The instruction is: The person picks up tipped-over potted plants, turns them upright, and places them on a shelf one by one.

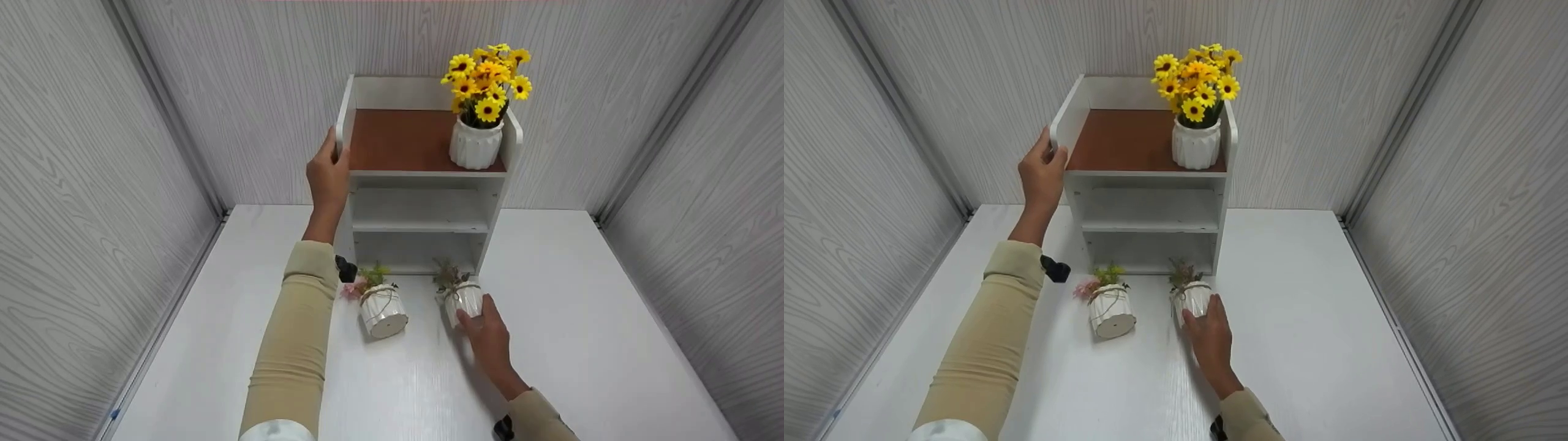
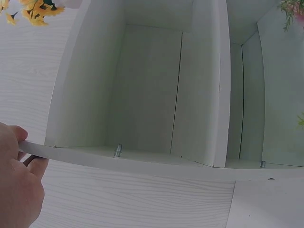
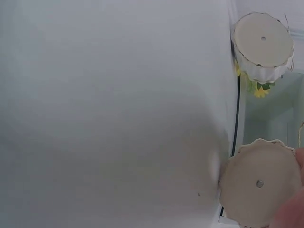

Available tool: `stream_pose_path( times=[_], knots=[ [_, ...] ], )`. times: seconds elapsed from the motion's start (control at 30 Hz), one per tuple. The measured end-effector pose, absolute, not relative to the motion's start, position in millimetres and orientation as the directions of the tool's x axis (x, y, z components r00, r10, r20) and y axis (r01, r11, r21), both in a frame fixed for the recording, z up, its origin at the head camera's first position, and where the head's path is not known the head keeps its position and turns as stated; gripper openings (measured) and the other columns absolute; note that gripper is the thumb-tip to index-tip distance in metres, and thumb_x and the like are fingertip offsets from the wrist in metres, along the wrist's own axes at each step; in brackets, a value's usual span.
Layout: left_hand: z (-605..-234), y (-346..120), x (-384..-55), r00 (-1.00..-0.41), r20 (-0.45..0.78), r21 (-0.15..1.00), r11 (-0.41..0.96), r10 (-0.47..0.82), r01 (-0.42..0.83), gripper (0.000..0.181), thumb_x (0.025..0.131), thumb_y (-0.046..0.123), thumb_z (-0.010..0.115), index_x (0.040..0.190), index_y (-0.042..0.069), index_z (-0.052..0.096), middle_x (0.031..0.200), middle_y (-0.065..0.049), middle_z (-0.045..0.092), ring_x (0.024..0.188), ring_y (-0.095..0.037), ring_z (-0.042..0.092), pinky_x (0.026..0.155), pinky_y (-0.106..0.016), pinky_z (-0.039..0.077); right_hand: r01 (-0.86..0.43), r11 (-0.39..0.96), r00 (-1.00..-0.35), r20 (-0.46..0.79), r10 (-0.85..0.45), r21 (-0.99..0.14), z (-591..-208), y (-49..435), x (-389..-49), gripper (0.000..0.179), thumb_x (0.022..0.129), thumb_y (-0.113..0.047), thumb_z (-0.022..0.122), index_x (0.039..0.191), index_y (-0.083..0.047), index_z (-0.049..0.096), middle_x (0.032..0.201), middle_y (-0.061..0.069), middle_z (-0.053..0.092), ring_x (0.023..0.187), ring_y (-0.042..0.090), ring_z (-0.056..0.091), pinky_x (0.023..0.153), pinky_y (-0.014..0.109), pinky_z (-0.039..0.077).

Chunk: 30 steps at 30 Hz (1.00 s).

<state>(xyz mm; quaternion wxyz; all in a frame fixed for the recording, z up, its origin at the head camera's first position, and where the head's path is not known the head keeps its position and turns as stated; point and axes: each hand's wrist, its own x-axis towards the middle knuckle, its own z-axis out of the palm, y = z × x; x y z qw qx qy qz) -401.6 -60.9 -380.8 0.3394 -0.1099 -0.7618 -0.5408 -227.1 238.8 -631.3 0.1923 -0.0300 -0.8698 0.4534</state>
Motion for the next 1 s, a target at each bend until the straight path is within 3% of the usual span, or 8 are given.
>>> stream_pose_path(
  times=[0.07,0.23,0.37,0.5,0.63,1.0],
  knots=[
    [-380.6,-60.6,-402.1,-0.748,0.634,0.749,0.399,-0.199,0.529,0.050,0.105,0.018,0.055,0.153,0.012,0.045,0.148,-0.007,0.056,0.132,-0.012,0.054,0.104,-0.032,0.049,-0.105,0.560,-0.934,0.275,0.228,-0.822,-632.7,239.9,-224.2,0.088,0.097,-0.049,0.064,0.157,0.003,0.027,0.162,0.022,0.030,0.150,0.034,0.029,0.120,0.051,0.028],
    [-379.4,-60.6,-401.5,-0.743,0.636,0.752,0.382,-0.208,0.537,0.049,0.104,0.016,0.056,0.152,0.011,0.046,0.147,-0.008,0.056,0.132,-0.013,0.055,0.103,-0.033,0.050,-0.069,0.510,-0.942,0.224,0.249,-0.857,-634.6,242.3,-219.9,0.093,0.096,-0.054,0.062,0.159,0.001,0.021,0.165,0.018,0.023,0.153,0.031,0.023,0.122,0.048,0.023],
    [-379.0,-60.5,-400.8,-0.741,0.638,0.752,0.374,-0.210,0.543,0.049,0.104,0.016,0.056,0.152,0.010,0.046,0.147,-0.009,0.056,0.132,-0.013,0.054,0.104,-0.034,0.049,-0.075,0.492,-0.938,0.229,0.261,-0.867,-635.0,244.2,-215.9,0.092,0.095,-0.051,0.066,0.160,-0.001,0.022,0.162,0.019,0.032,0.149,0.031,0.031,0.119,0.049,0.029],
    [-379.5,-59.8,-400.0,-0.748,0.628,0.759,0.382,-0.214,0.527,0.049,0.104,0.017,0.056,0.152,0.012,0.047,0.147,-0.008,0.056,0.131,-0.013,0.055,0.104,-0.033,0.049,-0.074,0.495,-0.938,0.229,0.261,-0.866,-635.0,246.0,-211.1,0.091,0.093,-0.045,0.072,0.158,-0.001,0.026,0.149,0.019,0.048,0.132,0.030,0.048,0.109,0.049,0.040],
    [-379.1,-59.2,-399.0,-0.755,0.620,0.765,0.382,-0.214,0.519,0.049,0.104,0.018,0.056,0.152,0.012,0.046,0.148,-0.008,0.056,0.132,-0.012,0.054,0.104,-0.032,0.049,-0.056,0.521,-0.942,0.218,0.254,-0.852,-635.5,248.1,-207.6,0.090,0.091,-0.044,0.074,0.157,-0.001,0.029,0.141,0.017,0.053,0.122,0.027,0.052,0.101,0.047,0.044],
    [-377.1,-59.4,-397.6,-0.779,0.593,0.783,0.372,-0.205,0.499,0.052,0.105,0.018,0.056,0.154,0.013,0.043,0.150,-0.007,0.053,0.136,-0.011,0.051,0.105,-0.030,0.048,-0.019,0.491,-0.965,0.145,0.220,-0.871,-636.8,255.3,-199.9,0.100,0.087,-0.049,0.076,0.157,0.002,0.026,0.154,0.021,0.043,0.139,0.033,0.044,0.109,0.052,0.041]
  ],
)
